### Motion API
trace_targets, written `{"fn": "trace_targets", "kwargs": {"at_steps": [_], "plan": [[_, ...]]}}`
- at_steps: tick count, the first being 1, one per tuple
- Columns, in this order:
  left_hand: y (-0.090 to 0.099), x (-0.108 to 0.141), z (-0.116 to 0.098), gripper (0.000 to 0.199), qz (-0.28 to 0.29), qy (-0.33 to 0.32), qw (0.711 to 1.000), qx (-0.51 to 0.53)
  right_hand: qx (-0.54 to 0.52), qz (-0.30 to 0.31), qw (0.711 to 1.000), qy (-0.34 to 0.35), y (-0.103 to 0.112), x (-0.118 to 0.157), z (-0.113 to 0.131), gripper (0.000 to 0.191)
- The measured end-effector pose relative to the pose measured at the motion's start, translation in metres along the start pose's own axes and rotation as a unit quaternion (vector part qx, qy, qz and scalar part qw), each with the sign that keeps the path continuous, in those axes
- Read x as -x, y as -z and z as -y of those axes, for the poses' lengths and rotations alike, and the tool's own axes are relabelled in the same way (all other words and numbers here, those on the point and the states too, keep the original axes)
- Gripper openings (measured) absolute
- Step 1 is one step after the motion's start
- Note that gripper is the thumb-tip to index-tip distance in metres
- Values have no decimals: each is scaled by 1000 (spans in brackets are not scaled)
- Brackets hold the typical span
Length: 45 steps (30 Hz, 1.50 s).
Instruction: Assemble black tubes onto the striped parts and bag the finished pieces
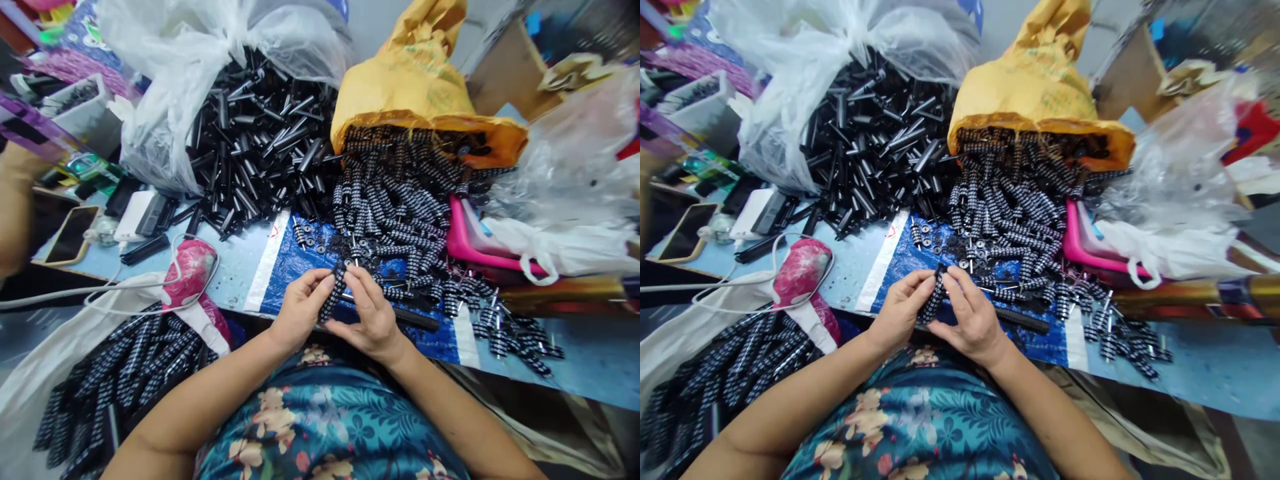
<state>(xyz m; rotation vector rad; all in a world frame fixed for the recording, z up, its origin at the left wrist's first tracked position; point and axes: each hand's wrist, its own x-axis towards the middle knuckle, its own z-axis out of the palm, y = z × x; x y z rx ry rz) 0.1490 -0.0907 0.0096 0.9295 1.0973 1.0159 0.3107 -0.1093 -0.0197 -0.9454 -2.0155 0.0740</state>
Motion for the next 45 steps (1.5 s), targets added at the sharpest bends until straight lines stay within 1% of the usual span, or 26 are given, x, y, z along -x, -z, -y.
{"fn": "trace_targets", "kwargs": {"at_steps": [2, 7, 11, 13, 15, 17, 19, 20, 22, 23, 24, 25, 26, 27, 28, 29, 30, 31, 33, 34, 36, 39, 40, 43, 44, 45], "plan": [[5, -1, -1, 38, 4, 9, 1000, -6, 3, 9, 1000, -10, -2, 2, 0, 95], [16, -5, 1, 34, 16, -23, 997, -75, -8, 27, 999, -46, -8, 8, -2, 92], [16, -8, 1, 35, 51, -3, 997, -50, 0, 32, 998, -50, -11, 13, -2, 94], [16, -10, -1, 38, 59, 30, 997, -27, -7, 33, 998, -49, -12, 12, -2, 94], [14, -11, -2, 44, 73, 97, 992, 19, -25, 24, 998, -60, -12, 9, -1, 95], [14, -12, -2, 49, 94, 162, 979, 77, -36, 19, 997, -70, -11, 6, -1, 97], [16, -13, 0, 51, 99, 183, 971, 113, -36, 25, 997, -66, -7, 4, -2, 101], [19, -14, 2, 51, 97, 173, 974, 111, -31, 35, 997, -62, -3, 6, -4, 102], [30, -18, 5, 47, 84, 101, 990, 42, 8, 66, 996, -56, 6, 13, -9, 96], [38, -20, 6, 43, 76, 46, 996, -30, 45, 88, 993, -59, 11, 19, -13, 85], [48, -22, 6, 37, 65, -14, 991, -121, 95, 114, 987, -64, 16, 25, -17, 66], [57, -25, 5, 30, 56, -66, 971, -222, 143, 142, 977, -68, 20, 32, -20, 47], [66, -28, 3, 25, 52, -104, 940, -321, 183, 164, 967, -69, 24, 37, -23, 30], [74, -31, 1, 20, 53, -123, 904, -406, 212, 176, 959, -66, 27, 42, -25, 20], [81, -34, -1, 18, 58, -125, 871, -471, 224, 174, 957, -62, 29, 45, -25, 16], [85, -37, -4, 17, 70, -117, 847, -513, 225, 160, 959, -59, 30, 45, -24, 16], [88, -40, -6, 18, 88, -100, 833, -536, 216, 136, 965, -58, 30, 43, -23, 17], [89, -43, -7, 20, 107, -80, 829, -543, 199, 108, 972, -61, 29, 39, -21, 20], [89, -48, -7, 24, 134, -39, 841, -523, 158, 58, 983, -67, 25, 27, -17, 23], [88, -50, -7, 25, 142, -22, 850, -506, 144, 49, 986, -67, 22, 20, -16, 23], [86, -52, -5, 28, 143, 1, 866, -479, 148, 77, 984, -59, 14, 6, -15, 16], [86, -56, -4, 30, 140, 7, 872, -470, 181, 159, 970, -43, 5, -7, -13, 14], [86, -57, -5, 30, 143, 6, 870, -472, 174, 160, 971, -37, 3, -9, -12, 14], [87, -63, -8, 32, 165, 13, 858, -486, 99, 102, 990, 2, 2, -9, -3, 20], [86, -65, -9, 33, 173, 17, 855, -489, 74, 97, 992, 21, 1, -7, 1, 23], [85, -68, -8, 34, 179, 21, 852, -492, 62, 111, 991, 37, 0, -5, 4, 24]]}}
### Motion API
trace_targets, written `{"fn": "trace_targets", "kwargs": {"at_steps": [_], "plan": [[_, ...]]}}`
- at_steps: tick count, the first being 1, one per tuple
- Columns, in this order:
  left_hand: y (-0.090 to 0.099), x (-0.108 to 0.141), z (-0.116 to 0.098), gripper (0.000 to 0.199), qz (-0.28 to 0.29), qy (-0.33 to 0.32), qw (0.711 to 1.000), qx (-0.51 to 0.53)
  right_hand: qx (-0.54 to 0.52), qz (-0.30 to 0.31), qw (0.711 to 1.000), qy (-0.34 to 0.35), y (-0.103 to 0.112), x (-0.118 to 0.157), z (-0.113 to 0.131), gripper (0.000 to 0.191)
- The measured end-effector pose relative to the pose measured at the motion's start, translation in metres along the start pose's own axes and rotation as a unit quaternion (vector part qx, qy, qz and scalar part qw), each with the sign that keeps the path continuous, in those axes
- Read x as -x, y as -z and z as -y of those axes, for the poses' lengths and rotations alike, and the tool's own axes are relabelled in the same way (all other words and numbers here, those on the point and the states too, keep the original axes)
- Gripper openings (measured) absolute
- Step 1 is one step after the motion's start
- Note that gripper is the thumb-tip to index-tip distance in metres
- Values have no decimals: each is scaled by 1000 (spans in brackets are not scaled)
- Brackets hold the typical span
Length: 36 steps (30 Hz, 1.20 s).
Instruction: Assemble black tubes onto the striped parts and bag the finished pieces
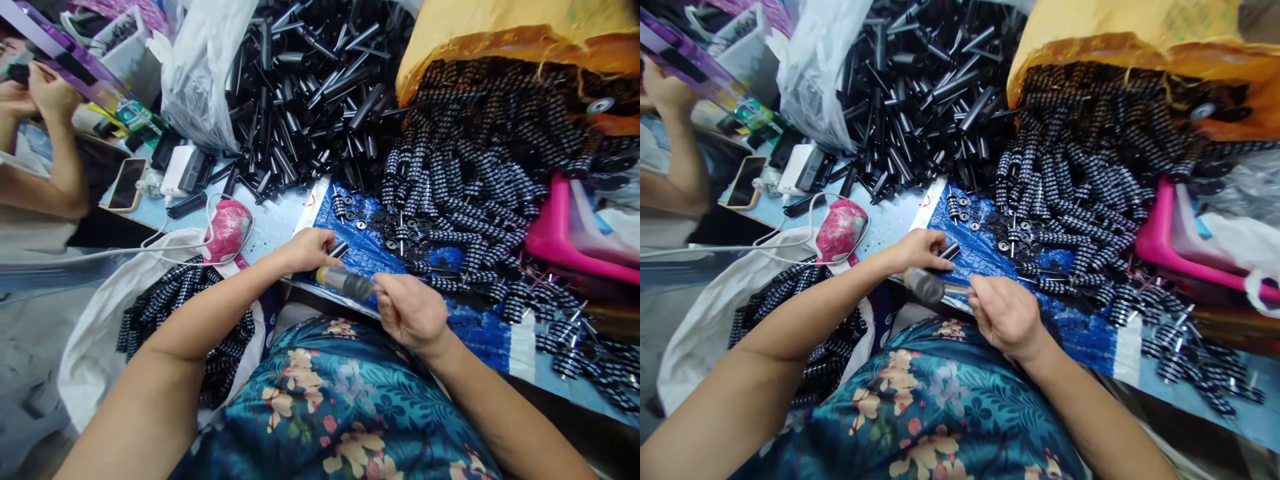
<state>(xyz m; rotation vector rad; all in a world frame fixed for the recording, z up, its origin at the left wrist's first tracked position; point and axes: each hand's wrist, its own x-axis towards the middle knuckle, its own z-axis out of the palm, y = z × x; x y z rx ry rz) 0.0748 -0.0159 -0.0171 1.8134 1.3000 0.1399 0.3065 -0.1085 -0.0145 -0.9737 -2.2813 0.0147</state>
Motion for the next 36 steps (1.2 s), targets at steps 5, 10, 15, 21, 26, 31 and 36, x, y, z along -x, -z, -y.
{"fn": "trace_targets", "kwargs": {"at_steps": [5, 10, 15, 21, 26, 31, 36], "plan": [[-2, -2, -7, 27, -33, -1, 998, -45, 22, 116, 993, 3, -6, 9, 6, 19], [50, 67, 6, 13, 91, -71, 993, -21, 2, 33, 999, -19, 14, 36, -19, 30], [87, 112, 21, 34, 149, -35, 987, -43, 100, 56, 993, -38, 7, 51, -35, 13], [77, 11, 28, 43, -313, -57, 912, -259, 53, 75, 995, -44, 4, 23, -30, 21], [90, -52, 31, 31, -319, -11, 875, -363, 58, -9, 986, -156, 40, -5, -85, 24], [75, -38, 23, 30, -278, -13, 875, -395, 168, -10, 958, -234, 53, -74, -157, 31], [47, 2, 17, 22, -349, -115, 883, -293, 232, 113, 921, -291, 37, -133, -195, 24]]}}
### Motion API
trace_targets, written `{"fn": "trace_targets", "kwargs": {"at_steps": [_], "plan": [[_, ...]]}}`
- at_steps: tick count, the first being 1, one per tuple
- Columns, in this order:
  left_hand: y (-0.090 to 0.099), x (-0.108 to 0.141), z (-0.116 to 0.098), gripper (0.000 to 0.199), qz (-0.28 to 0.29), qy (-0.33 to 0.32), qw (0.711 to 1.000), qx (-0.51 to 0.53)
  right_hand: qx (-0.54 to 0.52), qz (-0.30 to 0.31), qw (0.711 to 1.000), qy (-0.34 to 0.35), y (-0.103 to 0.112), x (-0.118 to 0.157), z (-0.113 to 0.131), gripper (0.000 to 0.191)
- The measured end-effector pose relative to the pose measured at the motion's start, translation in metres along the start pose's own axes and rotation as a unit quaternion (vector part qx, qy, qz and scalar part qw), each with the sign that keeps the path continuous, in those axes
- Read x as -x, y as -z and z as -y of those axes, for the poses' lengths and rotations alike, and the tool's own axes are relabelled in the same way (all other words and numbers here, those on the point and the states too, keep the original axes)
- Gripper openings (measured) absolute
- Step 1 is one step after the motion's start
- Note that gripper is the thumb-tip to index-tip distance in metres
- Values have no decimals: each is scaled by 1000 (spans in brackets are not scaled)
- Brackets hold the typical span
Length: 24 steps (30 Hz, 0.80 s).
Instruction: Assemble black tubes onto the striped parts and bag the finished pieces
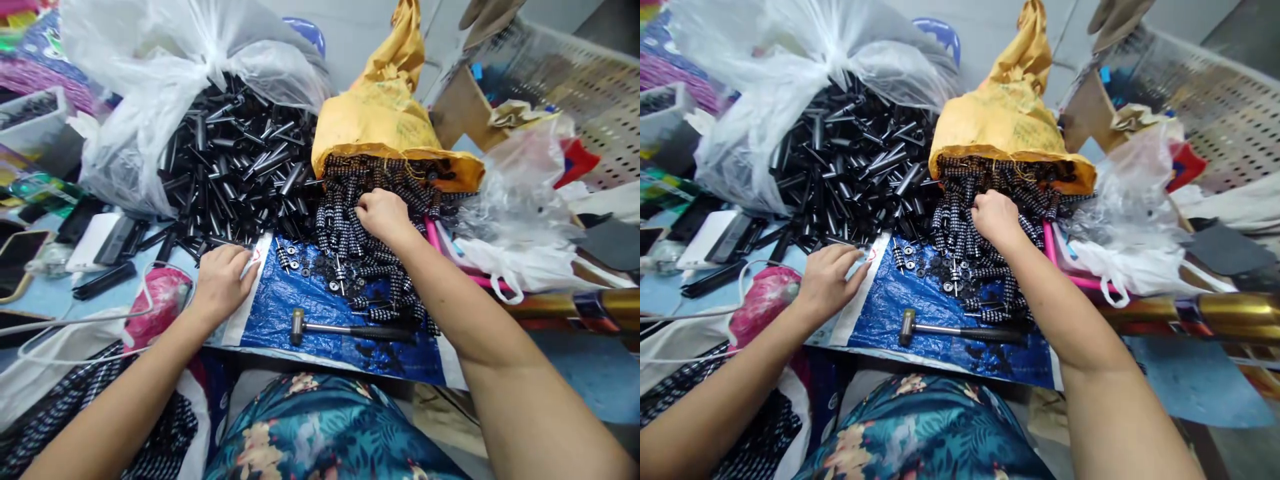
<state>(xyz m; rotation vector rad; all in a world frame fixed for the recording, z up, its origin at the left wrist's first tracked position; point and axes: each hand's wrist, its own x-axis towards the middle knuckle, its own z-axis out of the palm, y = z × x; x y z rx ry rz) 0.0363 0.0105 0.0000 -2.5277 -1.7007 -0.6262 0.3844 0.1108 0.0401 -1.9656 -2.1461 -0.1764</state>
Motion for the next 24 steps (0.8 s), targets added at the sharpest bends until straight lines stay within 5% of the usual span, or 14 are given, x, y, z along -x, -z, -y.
{"fn": "trace_targets", "kwargs": {"at_steps": [5, 9, 14, 18, 21, 24], "plan": [[6, 34, -18, 15, -58, -18, 994, 88, -1, 26, 999, 23, -6, -6, -16, 24], [-1, 36, -37, 11, -71, -60, 987, 135, -39, 8, 999, 30, -2, 4, -34, 20], [0, 32, -62, 13, -39, -66, 973, 216, -91, -101, 990, 43, 27, 33, -42, 19], [7, 37, -96, 30, -23, 21, 939, 344, -250, -139, 958, 28, 41, 90, 1, 21], [3, 41, -124, 47, 14, 74, 882, 465, -456, -19, 890, 4, 28, 143, 57, 25], [-5, 48, -133, 34, 72, 133, 821, 551, -554, 49, 830, -36, 4, 174, 91, 29]]}}
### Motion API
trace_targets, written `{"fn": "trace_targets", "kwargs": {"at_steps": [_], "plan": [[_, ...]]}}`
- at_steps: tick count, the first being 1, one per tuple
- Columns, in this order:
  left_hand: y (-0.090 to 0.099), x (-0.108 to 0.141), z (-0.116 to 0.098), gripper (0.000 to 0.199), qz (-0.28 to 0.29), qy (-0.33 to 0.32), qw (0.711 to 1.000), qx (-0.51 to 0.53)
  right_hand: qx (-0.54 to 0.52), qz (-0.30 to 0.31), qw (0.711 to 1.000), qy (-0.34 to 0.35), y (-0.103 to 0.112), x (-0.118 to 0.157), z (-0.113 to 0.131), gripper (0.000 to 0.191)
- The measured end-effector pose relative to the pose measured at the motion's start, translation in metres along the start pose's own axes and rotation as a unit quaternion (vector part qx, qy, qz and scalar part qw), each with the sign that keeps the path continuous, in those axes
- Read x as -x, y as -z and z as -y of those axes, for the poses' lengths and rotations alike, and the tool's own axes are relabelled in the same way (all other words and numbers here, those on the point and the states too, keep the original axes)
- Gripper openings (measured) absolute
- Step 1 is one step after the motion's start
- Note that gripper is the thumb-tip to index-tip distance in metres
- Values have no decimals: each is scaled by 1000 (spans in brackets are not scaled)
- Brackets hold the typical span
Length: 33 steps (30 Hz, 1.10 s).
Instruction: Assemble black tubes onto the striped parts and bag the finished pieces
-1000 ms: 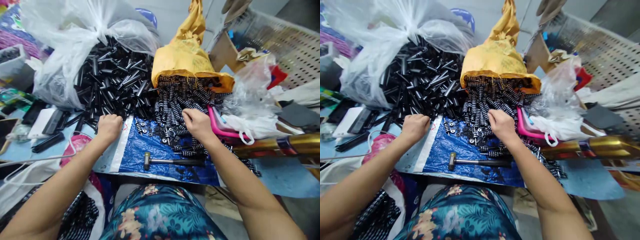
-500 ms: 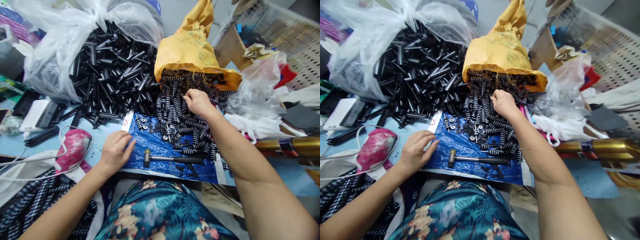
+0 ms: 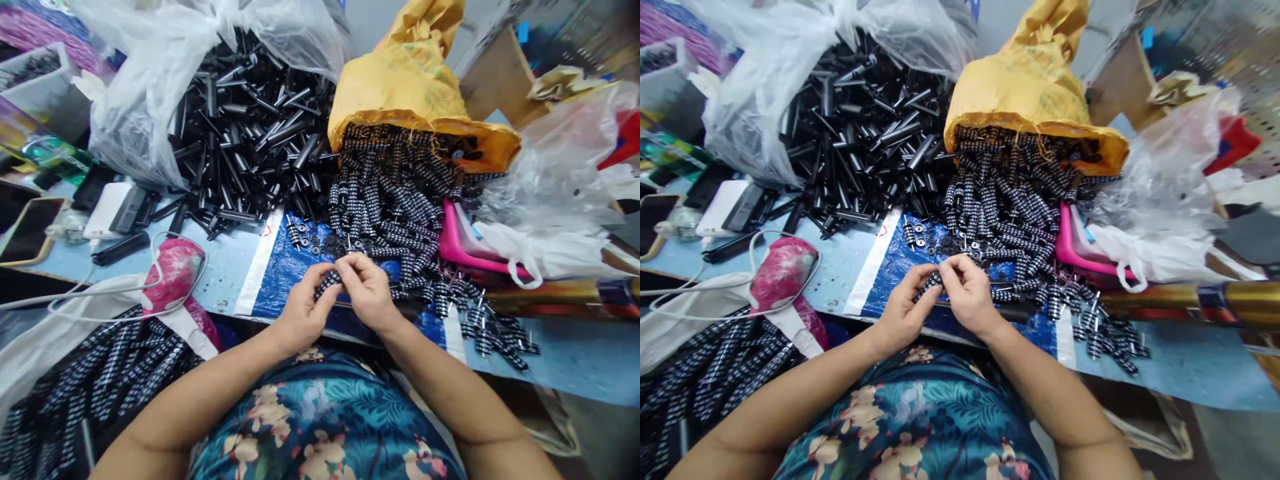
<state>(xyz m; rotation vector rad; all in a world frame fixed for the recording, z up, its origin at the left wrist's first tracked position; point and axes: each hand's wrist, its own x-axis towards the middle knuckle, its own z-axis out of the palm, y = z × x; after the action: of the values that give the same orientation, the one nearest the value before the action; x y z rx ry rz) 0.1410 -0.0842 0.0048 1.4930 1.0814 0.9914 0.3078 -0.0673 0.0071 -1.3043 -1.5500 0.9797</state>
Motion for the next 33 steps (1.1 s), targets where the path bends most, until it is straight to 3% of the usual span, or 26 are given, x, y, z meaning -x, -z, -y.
{"fn": "trace_targets", "kwargs": {"at_steps": [2, 4, 6, 9, 12, 14, 15, 17, 18, 19, 21, 24, 27, 33], "plan": [[7, 4, 6, 29, 1, 76, 994, 74, 36, 32, 999, 16, -5, -1, -10, 28], [19, 6, 10, 33, -14, 147, 975, 164, 168, 44, 981, 85, 1, -15, -18, 25], [28, 5, 8, 40, -43, 192, 950, 244, 334, 62, 929, 149, 7, -38, -20, 24], [34, 0, 0, 47, -68, 222, 921, 314, 487, 153, 847, 152, 6, -73, -20, 26], [37, -3, -3, 47, -63, 238, 910, 333, 519, 184, 823, 139, 2, -91, -22, 23], [40, -3, -1, 46, -67, 239, 912, 328, 481, 167, 848, 150, 3, -90, -22, 20], [40, -3, 0, 46, -71, 239, 913, 324, 428, 148, 878, 152, 4, -85, -22, 19], [40, -3, 2, 43, -73, 240, 914, 319, 237, 100, 959, 120, 4, -68, -20, 18], [39, -4, 1, 41, -65, 243, 915, 316, 112, 78, 988, 76, 3, -57, -19, 19], [36, -4, 1, 40, -47, 247, 916, 312, -11, 66, 998, 17, 1, -46, -17, 22], [31, -5, -1, 40, 3, 250, 919, 306, -210, 63, 970, -104, -5, -23, -15, 25], [23, -5, -2, 41, 56, 250, 921, 292, -346, 64, 917, -187, -12, 2, -11, 25], [19, -1, -2, 40, 61, 250, 925, 281, -368, 59, 908, -190, -14, 13, -11, 23], [14, 8, 1, 39, 55, 254, 923, 282, -333, 63, 927, -162, -12, 19, -22, 25]]}}
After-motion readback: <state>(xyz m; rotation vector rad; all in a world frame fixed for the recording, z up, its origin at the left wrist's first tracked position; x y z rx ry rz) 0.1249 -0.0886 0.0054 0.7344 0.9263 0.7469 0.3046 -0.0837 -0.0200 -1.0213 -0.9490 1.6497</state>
